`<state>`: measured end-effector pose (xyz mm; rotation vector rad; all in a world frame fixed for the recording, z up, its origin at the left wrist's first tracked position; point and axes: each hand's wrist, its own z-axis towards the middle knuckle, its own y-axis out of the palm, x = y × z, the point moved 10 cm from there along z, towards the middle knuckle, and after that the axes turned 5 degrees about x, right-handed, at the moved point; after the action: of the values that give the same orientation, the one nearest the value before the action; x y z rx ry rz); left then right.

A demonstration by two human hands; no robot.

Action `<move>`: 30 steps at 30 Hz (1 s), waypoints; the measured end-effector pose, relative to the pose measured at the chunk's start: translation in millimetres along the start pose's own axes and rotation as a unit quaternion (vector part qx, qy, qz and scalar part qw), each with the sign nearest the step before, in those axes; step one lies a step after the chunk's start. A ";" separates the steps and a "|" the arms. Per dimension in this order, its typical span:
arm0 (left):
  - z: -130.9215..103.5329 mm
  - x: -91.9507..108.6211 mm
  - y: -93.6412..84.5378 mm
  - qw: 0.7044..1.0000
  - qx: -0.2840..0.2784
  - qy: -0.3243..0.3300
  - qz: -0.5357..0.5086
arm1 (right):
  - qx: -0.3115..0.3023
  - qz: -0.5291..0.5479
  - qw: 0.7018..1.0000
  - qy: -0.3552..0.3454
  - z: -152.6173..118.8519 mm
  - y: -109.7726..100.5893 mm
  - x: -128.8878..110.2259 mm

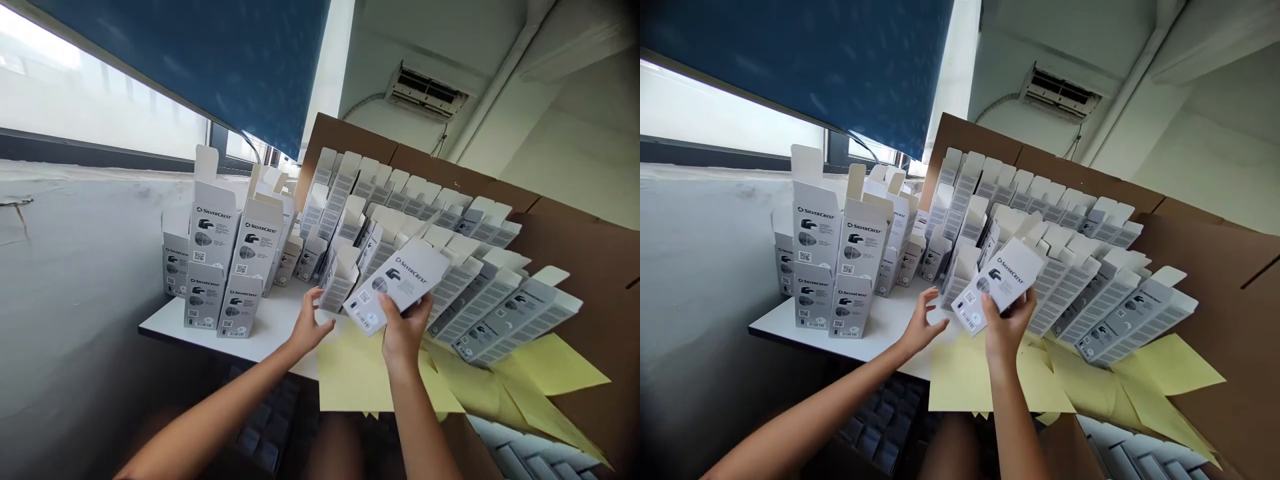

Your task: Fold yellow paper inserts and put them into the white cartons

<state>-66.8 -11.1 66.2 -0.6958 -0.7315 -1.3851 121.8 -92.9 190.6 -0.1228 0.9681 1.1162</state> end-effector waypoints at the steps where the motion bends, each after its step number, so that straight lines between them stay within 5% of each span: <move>1: 13.6 -11.6 8.5 1.000 -0.014 -0.013 0.011 | -0.001 0.008 1.000 -0.004 12.0 9.8 -2.3; 6: 68.2 -25.2 32.7 0.995 -0.072 0.029 0.068 | -0.038 -0.005 0.998 -0.052 63.2 52.1 -20.4; 11: 85.7 -25.5 45.3 0.987 -0.097 0.075 0.105 | -0.059 -0.027 0.994 -0.082 97.0 84.4 -30.5; 19: 76.8 -20.9 42.6 0.981 -0.109 0.134 0.092 | -0.034 -0.159 0.980 -0.119 130.4 131.0 4.3; 30: 53.4 -17.3 44.9 0.971 -0.101 0.197 0.085 | -0.047 -0.499 0.857 -0.118 121.7 160.5 47.9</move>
<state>-25.3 44.7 84.3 -0.5991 -0.2130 -1.3939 70.2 81.8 289.1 -0.4971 0.4883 0.1941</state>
